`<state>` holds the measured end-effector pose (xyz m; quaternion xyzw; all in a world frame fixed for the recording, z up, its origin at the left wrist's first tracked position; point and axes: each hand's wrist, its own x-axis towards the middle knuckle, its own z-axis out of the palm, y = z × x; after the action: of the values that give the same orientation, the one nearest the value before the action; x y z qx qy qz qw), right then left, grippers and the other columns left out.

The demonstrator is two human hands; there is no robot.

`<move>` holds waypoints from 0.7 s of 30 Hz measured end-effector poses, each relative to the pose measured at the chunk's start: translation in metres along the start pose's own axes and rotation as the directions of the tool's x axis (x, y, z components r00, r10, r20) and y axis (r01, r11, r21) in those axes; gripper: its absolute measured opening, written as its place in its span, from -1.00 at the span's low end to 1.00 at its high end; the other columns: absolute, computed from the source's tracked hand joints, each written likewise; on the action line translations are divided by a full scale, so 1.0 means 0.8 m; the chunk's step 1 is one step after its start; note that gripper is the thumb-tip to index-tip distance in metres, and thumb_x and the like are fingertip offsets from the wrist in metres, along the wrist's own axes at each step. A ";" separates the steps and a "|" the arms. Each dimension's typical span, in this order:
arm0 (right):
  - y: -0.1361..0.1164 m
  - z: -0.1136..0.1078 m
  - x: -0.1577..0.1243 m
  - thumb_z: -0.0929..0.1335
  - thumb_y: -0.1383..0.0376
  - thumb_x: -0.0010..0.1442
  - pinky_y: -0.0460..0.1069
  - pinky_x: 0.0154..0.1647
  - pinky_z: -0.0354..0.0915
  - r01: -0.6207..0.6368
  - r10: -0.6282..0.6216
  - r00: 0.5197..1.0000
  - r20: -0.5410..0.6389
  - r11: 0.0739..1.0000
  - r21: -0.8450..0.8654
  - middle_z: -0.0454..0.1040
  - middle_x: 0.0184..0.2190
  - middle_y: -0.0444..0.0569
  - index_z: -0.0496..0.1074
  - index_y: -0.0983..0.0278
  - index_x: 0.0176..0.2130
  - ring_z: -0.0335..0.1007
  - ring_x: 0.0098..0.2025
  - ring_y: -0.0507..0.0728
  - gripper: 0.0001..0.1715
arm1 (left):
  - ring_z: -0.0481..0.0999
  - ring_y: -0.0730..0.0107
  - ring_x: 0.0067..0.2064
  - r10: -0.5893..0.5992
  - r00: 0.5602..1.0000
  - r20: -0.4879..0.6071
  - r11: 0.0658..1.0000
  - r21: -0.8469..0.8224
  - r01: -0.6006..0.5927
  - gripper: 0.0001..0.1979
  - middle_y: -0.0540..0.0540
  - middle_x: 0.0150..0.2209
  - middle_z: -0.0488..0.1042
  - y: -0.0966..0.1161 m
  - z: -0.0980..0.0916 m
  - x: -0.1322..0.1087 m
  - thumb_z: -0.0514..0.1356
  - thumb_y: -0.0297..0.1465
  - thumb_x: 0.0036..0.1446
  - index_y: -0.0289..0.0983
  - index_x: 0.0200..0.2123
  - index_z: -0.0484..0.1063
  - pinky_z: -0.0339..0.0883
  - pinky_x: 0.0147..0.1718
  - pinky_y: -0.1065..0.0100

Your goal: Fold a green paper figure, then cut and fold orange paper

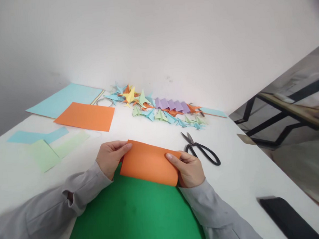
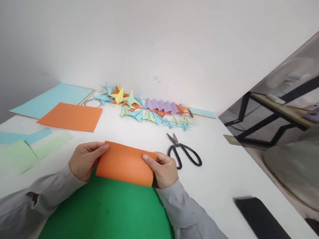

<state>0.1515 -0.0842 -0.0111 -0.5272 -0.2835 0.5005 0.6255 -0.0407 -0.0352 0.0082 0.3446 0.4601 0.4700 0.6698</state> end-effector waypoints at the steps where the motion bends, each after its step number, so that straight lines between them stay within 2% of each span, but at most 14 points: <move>1: 0.000 0.000 0.000 0.53 0.26 -0.28 -0.09 -0.58 0.31 0.003 -0.003 1.000 0.001 1.000 -0.005 0.51 -0.62 -0.12 0.52 0.28 -0.58 0.38 -0.59 0.03 -0.80 | 0.49 0.38 -0.49 0.002 1.000 -0.001 1.000 0.003 -0.002 -0.72 -0.09 -0.52 0.55 0.000 0.000 0.000 0.40 -0.29 -0.36 -0.33 -0.51 0.55 0.35 -0.50 0.40; 21: 0.001 0.000 0.000 0.54 0.25 -0.29 -0.08 -0.61 0.29 0.011 -0.010 1.000 0.014 0.998 -0.064 0.49 -0.64 -0.13 0.49 0.28 -0.59 0.36 -0.60 0.03 -0.78 | 0.50 0.36 -0.48 0.037 0.999 0.027 0.999 0.036 -0.038 -0.73 -0.07 -0.53 0.54 -0.003 -0.003 0.002 0.35 -0.24 -0.23 -0.30 -0.45 0.57 0.36 -0.47 0.39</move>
<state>0.1513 -0.0847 -0.0122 -0.5420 -0.3062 0.4914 0.6091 -0.0420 -0.0343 0.0046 0.3715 0.4531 0.4696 0.6605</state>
